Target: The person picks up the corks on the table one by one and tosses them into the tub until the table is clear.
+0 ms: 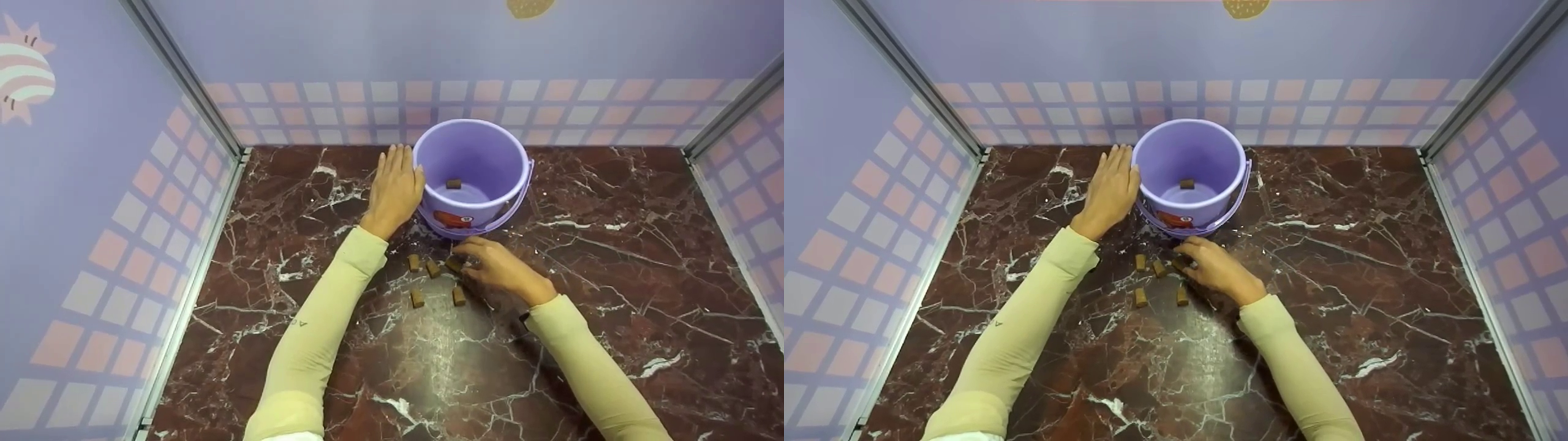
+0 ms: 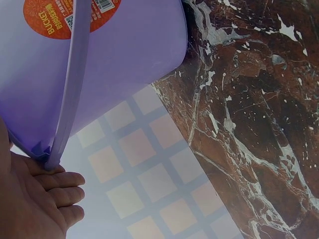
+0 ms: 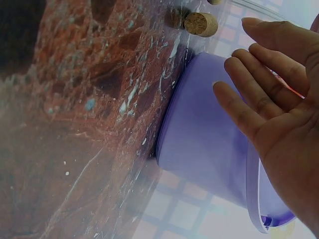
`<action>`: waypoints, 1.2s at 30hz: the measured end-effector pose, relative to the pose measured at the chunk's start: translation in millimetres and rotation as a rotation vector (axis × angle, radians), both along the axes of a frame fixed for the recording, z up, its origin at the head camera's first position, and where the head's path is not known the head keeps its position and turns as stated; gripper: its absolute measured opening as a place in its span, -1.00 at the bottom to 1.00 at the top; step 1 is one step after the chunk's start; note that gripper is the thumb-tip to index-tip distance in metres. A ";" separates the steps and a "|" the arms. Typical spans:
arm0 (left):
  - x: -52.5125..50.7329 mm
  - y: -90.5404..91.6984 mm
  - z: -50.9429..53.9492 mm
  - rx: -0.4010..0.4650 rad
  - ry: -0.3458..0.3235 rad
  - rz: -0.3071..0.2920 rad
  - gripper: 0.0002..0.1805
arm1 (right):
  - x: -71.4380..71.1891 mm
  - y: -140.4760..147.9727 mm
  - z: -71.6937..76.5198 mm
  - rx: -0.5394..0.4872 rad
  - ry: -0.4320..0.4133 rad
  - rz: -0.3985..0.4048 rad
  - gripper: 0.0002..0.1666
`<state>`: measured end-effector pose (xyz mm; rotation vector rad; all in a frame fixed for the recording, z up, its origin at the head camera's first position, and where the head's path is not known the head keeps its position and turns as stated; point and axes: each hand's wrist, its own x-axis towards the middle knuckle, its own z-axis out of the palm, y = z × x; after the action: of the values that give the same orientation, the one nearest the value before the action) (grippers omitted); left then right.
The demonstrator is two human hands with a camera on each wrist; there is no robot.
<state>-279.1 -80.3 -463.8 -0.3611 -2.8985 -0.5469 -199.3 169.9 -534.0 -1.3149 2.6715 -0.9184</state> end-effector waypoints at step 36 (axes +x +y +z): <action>0.1 -0.9 -0.7 -0.003 0.025 -0.004 -0.33 | -4.1 -14.0 -6.6 0.090 -0.015 0.035 -0.48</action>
<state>-279.1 -81.2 -464.5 -0.3720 -2.8758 -0.5349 -203.4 155.9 -540.7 -1.3257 2.6362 -0.7913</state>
